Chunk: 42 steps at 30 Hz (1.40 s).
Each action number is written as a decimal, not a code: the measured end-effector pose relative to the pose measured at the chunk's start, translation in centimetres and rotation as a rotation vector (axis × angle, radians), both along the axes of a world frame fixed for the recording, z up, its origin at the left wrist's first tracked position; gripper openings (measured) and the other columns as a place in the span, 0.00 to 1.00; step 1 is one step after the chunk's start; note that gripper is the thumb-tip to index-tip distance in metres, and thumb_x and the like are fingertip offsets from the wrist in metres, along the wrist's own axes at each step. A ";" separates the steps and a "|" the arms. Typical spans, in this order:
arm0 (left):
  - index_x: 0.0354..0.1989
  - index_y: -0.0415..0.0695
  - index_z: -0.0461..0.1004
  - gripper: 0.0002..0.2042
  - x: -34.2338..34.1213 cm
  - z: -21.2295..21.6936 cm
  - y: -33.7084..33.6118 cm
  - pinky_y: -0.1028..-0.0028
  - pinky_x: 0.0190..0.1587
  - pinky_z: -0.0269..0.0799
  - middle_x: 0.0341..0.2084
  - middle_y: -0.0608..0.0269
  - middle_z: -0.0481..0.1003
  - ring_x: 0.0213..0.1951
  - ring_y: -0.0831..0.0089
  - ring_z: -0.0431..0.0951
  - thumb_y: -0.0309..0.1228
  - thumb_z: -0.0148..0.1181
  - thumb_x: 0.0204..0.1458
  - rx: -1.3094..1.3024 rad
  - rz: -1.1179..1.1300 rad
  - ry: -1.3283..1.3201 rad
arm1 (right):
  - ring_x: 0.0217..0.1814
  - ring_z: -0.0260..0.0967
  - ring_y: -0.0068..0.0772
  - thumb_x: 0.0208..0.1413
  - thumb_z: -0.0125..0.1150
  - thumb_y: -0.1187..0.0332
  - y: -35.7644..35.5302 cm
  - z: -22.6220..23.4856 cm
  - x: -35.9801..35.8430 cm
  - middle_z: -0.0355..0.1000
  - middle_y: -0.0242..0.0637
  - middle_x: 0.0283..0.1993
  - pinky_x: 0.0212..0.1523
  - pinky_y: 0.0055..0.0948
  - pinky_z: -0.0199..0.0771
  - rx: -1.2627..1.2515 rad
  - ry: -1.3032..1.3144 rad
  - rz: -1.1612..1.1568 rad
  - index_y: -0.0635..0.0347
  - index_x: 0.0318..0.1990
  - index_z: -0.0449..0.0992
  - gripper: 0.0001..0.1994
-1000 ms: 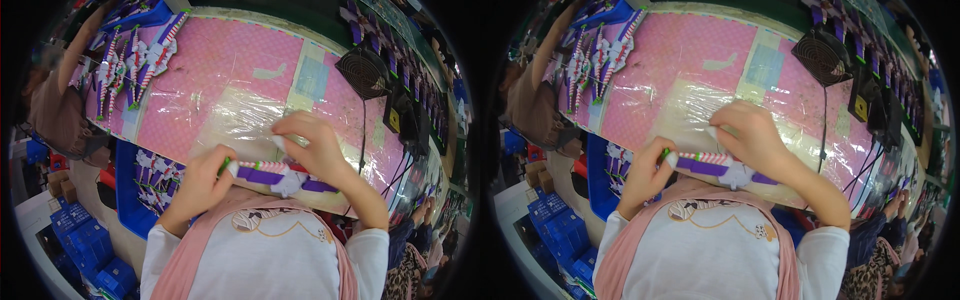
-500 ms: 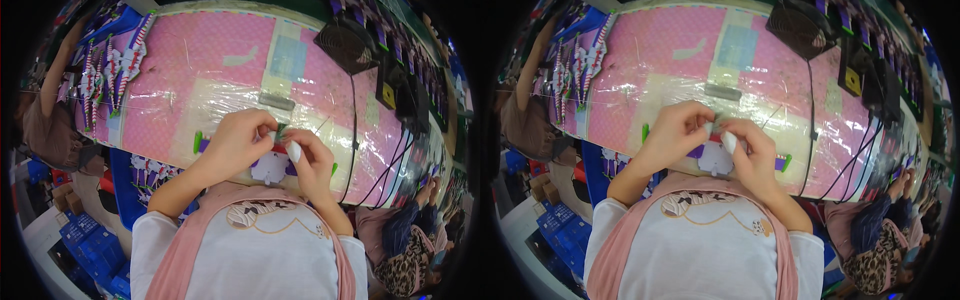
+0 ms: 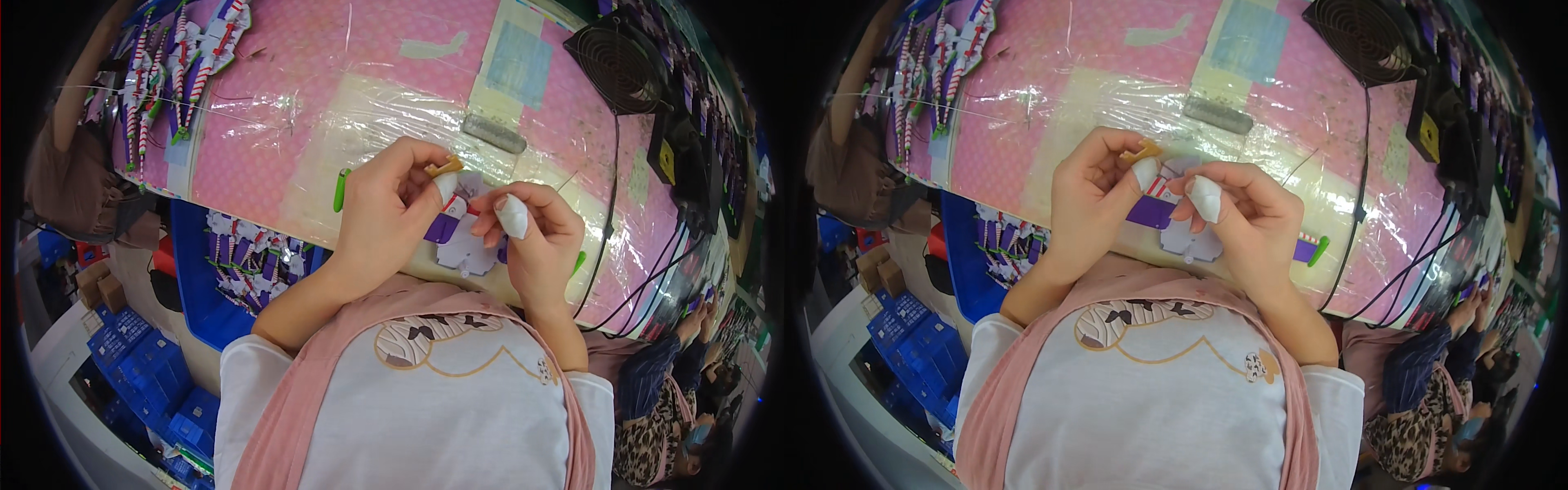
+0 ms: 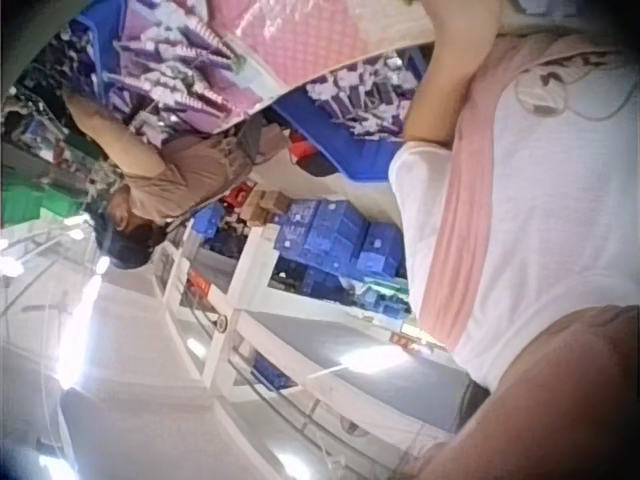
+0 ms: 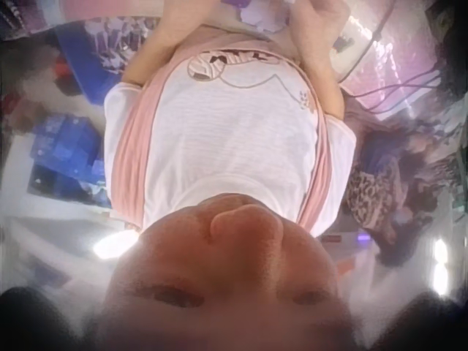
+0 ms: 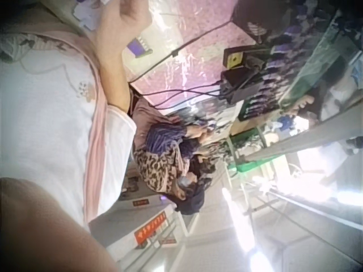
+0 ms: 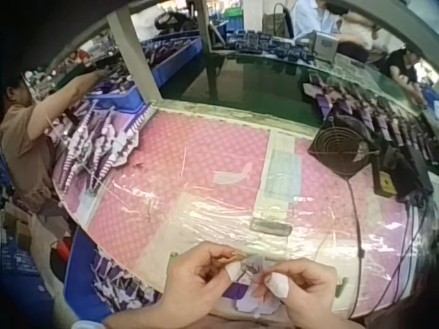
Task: Soldering electrical wires onto small plastic toy components on a factory assembly line.
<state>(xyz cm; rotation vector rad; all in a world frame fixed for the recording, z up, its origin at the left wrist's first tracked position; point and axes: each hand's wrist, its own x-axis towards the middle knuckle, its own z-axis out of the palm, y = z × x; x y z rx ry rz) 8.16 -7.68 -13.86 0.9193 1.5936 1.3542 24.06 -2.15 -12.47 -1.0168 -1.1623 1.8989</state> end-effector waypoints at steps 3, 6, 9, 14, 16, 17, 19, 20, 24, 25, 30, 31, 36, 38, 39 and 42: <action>0.37 0.38 0.75 0.10 -0.1 -0.4 0.2 0.81 0.26 0.69 0.25 0.62 0.74 0.23 0.78 0.74 0.15 0.55 0.45 0.164 -0.037 0.127 | 0.29 0.69 0.20 0.53 0.60 0.76 -0.6 -0.3 -0.3 0.73 0.36 0.31 0.28 0.16 0.67 0.210 -0.249 -0.047 0.69 0.36 0.76 0.05; 0.37 0.39 0.75 0.11 -0.2 0.0 0.0 0.82 0.24 0.67 0.21 0.65 0.74 0.21 0.82 0.72 0.16 0.55 0.45 0.117 -0.041 0.168 | 0.26 0.66 0.18 0.52 0.60 0.74 -0.9 -0.4 -0.5 0.71 0.33 0.26 0.26 0.16 0.64 0.364 -0.444 -0.032 0.67 0.34 0.76 0.05; 0.38 0.39 0.75 0.10 -0.1 0.9 -0.4 0.83 0.22 0.66 0.18 0.67 0.73 0.19 0.84 0.71 0.18 0.55 0.46 -0.049 -0.047 -0.045 | 0.25 0.64 0.18 0.53 0.60 0.73 -0.9 -0.2 -0.7 0.70 0.32 0.24 0.25 0.18 0.63 0.324 -0.461 0.035 0.67 0.34 0.76 0.05; 0.39 0.37 0.74 0.08 -0.2 1.7 -0.4 0.85 0.21 0.64 0.16 0.68 0.72 0.19 0.88 0.69 0.20 0.55 0.49 -0.099 -0.050 -0.176 | 0.24 0.65 0.19 0.53 0.60 0.71 -0.9 -0.1 -1.2 0.70 0.33 0.24 0.25 0.20 0.64 0.299 -0.458 0.071 0.66 0.33 0.76 0.06; 0.38 0.38 0.74 0.08 -0.2 1.5 -0.6 0.85 0.21 0.63 0.16 0.68 0.73 0.18 0.89 0.69 0.21 0.56 0.49 -0.092 -0.043 -0.181 | 0.24 0.65 0.20 0.53 0.60 0.71 -0.9 -0.3 -1.2 0.70 0.34 0.24 0.25 0.20 0.64 0.322 -0.458 0.067 0.66 0.33 0.76 0.06; 0.38 0.38 0.74 0.08 -0.2 1.4 -0.6 0.85 0.21 0.63 0.16 0.69 0.73 0.18 0.89 0.69 0.21 0.56 0.49 -0.089 -0.040 -0.184 | 0.24 0.66 0.20 0.53 0.60 0.71 -0.8 -0.3 -1.2 0.70 0.34 0.23 0.25 0.20 0.64 0.339 -0.475 0.069 0.66 0.33 0.76 0.06; 0.37 0.38 0.74 0.07 -0.3 1.2 -0.7 0.85 0.20 0.63 0.16 0.69 0.73 0.18 0.89 0.69 0.21 0.57 0.48 -0.080 -0.044 -0.149 | 0.24 0.66 0.21 0.53 0.60 0.71 -0.7 -0.2 -1.2 0.70 0.35 0.23 0.25 0.21 0.65 0.371 -0.515 0.076 0.66 0.33 0.76 0.06; 0.36 0.38 0.74 0.07 -0.3 1.1 -0.8 0.85 0.20 0.63 0.15 0.69 0.72 0.18 0.89 0.69 0.21 0.57 0.48 -0.075 -0.046 -0.132 | 0.23 0.66 0.22 0.52 0.60 0.71 -0.8 -0.2 -1.2 0.69 0.35 0.23 0.25 0.21 0.65 0.371 -0.509 0.076 0.66 0.33 0.76 0.06; 0.40 0.34 0.70 0.07 -0.7 2.0 -0.8 0.85 0.27 0.68 0.28 0.63 0.75 0.26 0.85 0.72 0.19 0.53 0.53 -0.137 -0.155 -0.081 | 0.23 0.66 0.23 0.52 0.60 0.72 -0.8 -0.2 -1.3 0.69 0.35 0.23 0.25 0.22 0.65 0.395 -0.485 0.072 0.66 0.33 0.76 0.05; 0.40 0.34 0.70 0.07 -0.7 2.1 -0.8 0.85 0.27 0.68 0.27 0.63 0.75 0.26 0.85 0.72 0.20 0.53 0.53 -0.136 -0.154 -0.078 | 0.23 0.66 0.23 0.52 0.60 0.72 -0.8 -0.3 -1.3 0.70 0.35 0.23 0.25 0.22 0.65 0.404 -0.479 0.072 0.65 0.33 0.76 0.05; 0.40 0.35 0.71 0.08 -0.6 2.4 -0.8 0.87 0.25 0.65 0.24 0.66 0.74 0.24 0.87 0.71 0.19 0.54 0.52 -0.097 -0.139 -0.016 | 0.23 0.66 0.22 0.52 0.60 0.72 -0.7 -0.5 -1.3 0.70 0.35 0.24 0.24 0.21 0.65 0.442 -0.452 0.080 0.66 0.33 0.76 0.05; 0.40 0.35 0.71 0.08 -0.6 2.4 -0.8 0.87 0.25 0.65 0.23 0.66 0.74 0.23 0.87 0.71 0.19 0.54 0.52 -0.087 -0.138 0.006 | 0.23 0.66 0.22 0.52 0.60 0.73 -0.7 -0.5 -1.3 0.70 0.35 0.24 0.24 0.21 0.65 0.432 -0.455 0.083 0.66 0.33 0.76 0.05; 0.39 0.37 0.72 0.08 -0.7 2.5 -1.0 0.87 0.24 0.63 0.21 0.68 0.73 0.22 0.89 0.70 0.19 0.55 0.51 -0.055 -0.161 0.141 | 0.23 0.66 0.21 0.52 0.59 0.74 -0.8 0.0 -1.5 0.70 0.35 0.24 0.24 0.21 0.65 0.374 -0.455 0.068 0.66 0.34 0.76 0.05; 0.39 0.37 0.72 0.07 -0.6 2.5 -0.9 0.87 0.24 0.63 0.21 0.69 0.73 0.22 0.89 0.69 0.19 0.55 0.51 -0.046 -0.157 0.130 | 0.23 0.66 0.20 0.52 0.59 0.74 -0.8 0.2 -1.5 0.70 0.34 0.24 0.24 0.20 0.65 0.328 -0.444 0.064 0.66 0.34 0.76 0.05; 0.38 0.37 0.72 0.07 -0.5 2.5 -0.9 0.87 0.24 0.63 0.21 0.69 0.74 0.23 0.89 0.70 0.20 0.56 0.51 -0.044 -0.158 0.126 | 0.23 0.66 0.19 0.52 0.59 0.74 -0.8 0.2 -1.4 0.70 0.34 0.24 0.24 0.20 0.65 0.325 -0.438 0.070 0.66 0.34 0.76 0.04; 0.37 0.37 0.72 0.06 -0.5 2.4 -0.9 0.87 0.24 0.63 0.22 0.68 0.74 0.23 0.89 0.70 0.20 0.56 0.51 -0.041 -0.169 0.131 | 0.22 0.64 0.19 0.51 0.60 0.75 -0.8 -0.5 -1.3 0.69 0.34 0.23 0.23 0.20 0.63 0.377 -0.417 0.069 0.66 0.33 0.76 0.04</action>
